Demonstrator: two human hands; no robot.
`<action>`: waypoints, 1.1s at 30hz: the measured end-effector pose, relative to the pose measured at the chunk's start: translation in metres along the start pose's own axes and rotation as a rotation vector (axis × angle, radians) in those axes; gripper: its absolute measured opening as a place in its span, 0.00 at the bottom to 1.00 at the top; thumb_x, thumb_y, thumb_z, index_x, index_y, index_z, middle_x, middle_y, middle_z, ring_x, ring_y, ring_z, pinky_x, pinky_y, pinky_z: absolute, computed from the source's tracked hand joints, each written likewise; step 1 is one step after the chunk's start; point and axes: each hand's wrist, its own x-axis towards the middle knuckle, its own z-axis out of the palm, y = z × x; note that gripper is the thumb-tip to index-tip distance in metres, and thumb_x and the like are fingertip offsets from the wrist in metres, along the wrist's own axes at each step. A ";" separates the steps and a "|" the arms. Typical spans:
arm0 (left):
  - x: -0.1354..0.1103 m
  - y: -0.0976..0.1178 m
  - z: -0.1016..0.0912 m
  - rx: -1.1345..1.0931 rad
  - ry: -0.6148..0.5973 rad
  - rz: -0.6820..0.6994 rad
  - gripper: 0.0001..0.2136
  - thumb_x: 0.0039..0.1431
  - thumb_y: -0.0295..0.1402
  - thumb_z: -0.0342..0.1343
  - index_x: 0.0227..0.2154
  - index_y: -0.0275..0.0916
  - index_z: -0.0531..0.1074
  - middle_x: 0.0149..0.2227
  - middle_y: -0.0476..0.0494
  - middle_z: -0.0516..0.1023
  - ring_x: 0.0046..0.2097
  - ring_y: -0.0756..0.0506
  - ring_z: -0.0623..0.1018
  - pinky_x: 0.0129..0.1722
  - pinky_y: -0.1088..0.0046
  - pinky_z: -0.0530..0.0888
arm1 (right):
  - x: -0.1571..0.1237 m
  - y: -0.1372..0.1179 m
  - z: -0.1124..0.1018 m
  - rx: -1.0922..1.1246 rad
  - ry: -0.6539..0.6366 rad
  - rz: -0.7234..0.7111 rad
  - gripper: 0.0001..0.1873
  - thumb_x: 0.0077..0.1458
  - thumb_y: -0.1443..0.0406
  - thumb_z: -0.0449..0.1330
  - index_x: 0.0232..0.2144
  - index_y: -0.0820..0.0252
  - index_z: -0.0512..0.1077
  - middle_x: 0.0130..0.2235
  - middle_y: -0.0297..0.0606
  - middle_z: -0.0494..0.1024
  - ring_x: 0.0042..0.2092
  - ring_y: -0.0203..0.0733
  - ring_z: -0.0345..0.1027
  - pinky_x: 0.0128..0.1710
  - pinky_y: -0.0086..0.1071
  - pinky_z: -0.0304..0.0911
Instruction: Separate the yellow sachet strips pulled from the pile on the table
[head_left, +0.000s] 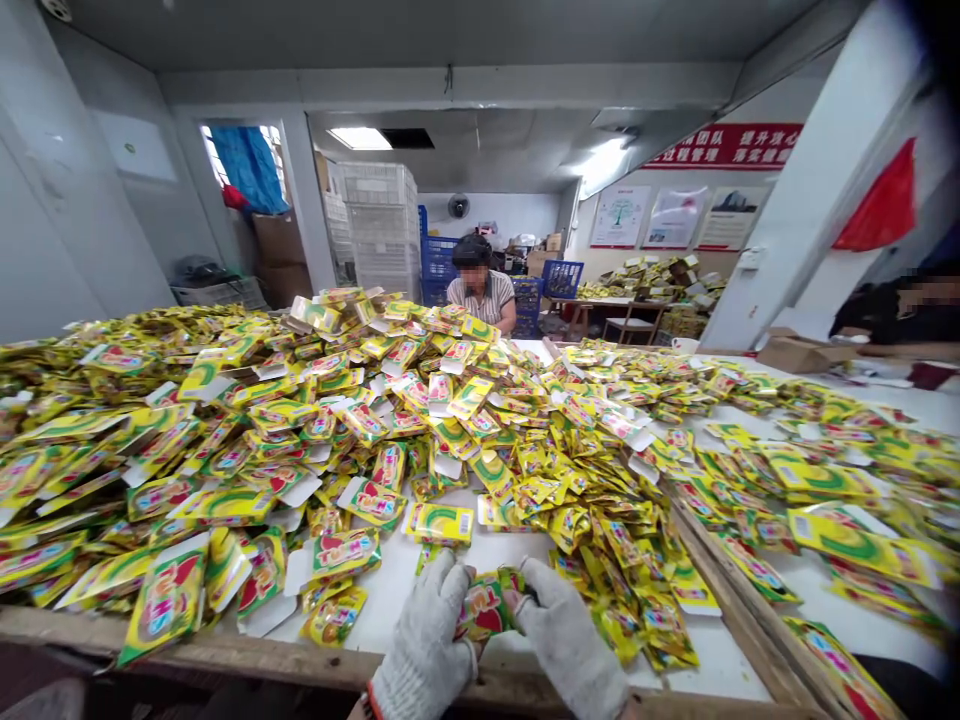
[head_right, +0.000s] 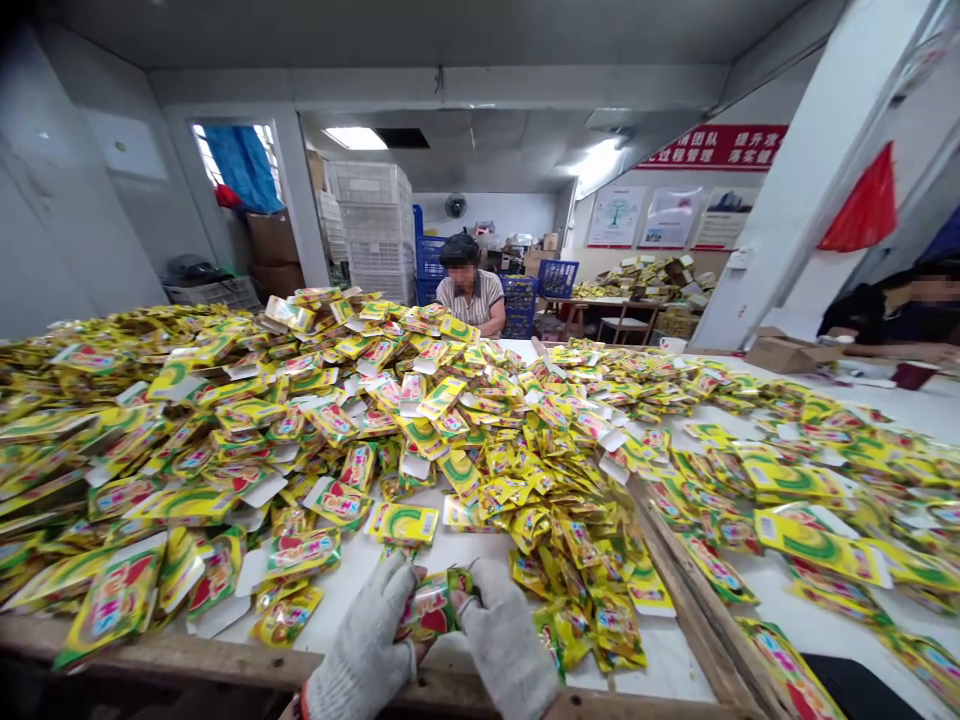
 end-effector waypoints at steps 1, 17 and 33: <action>0.000 0.000 -0.001 0.004 -0.004 -0.008 0.27 0.40 0.25 0.58 0.49 0.43 0.65 0.52 0.36 0.68 0.52 0.34 0.71 0.50 0.54 0.73 | -0.001 -0.001 0.000 0.042 -0.018 0.011 0.10 0.49 0.59 0.55 0.29 0.58 0.71 0.32 0.40 0.77 0.34 0.44 0.68 0.36 0.33 0.64; 0.015 0.033 -0.026 -0.001 -0.311 -0.088 0.22 0.38 0.22 0.54 0.41 0.39 0.68 0.45 0.39 0.70 0.45 0.38 0.69 0.46 0.58 0.70 | -0.016 -0.016 -0.014 0.311 -0.590 0.178 0.19 0.52 0.49 0.53 0.32 0.59 0.68 0.11 0.27 0.65 0.13 0.32 0.54 0.16 0.25 0.46; 0.031 0.003 -0.100 0.146 -0.468 -0.529 0.09 0.59 0.37 0.51 0.34 0.39 0.74 0.34 0.42 0.75 0.39 0.42 0.75 0.40 0.66 0.69 | 0.009 0.017 -0.076 0.541 0.321 0.165 0.14 0.50 0.49 0.58 0.28 0.51 0.71 0.28 0.39 0.75 0.26 0.40 0.65 0.28 0.36 0.62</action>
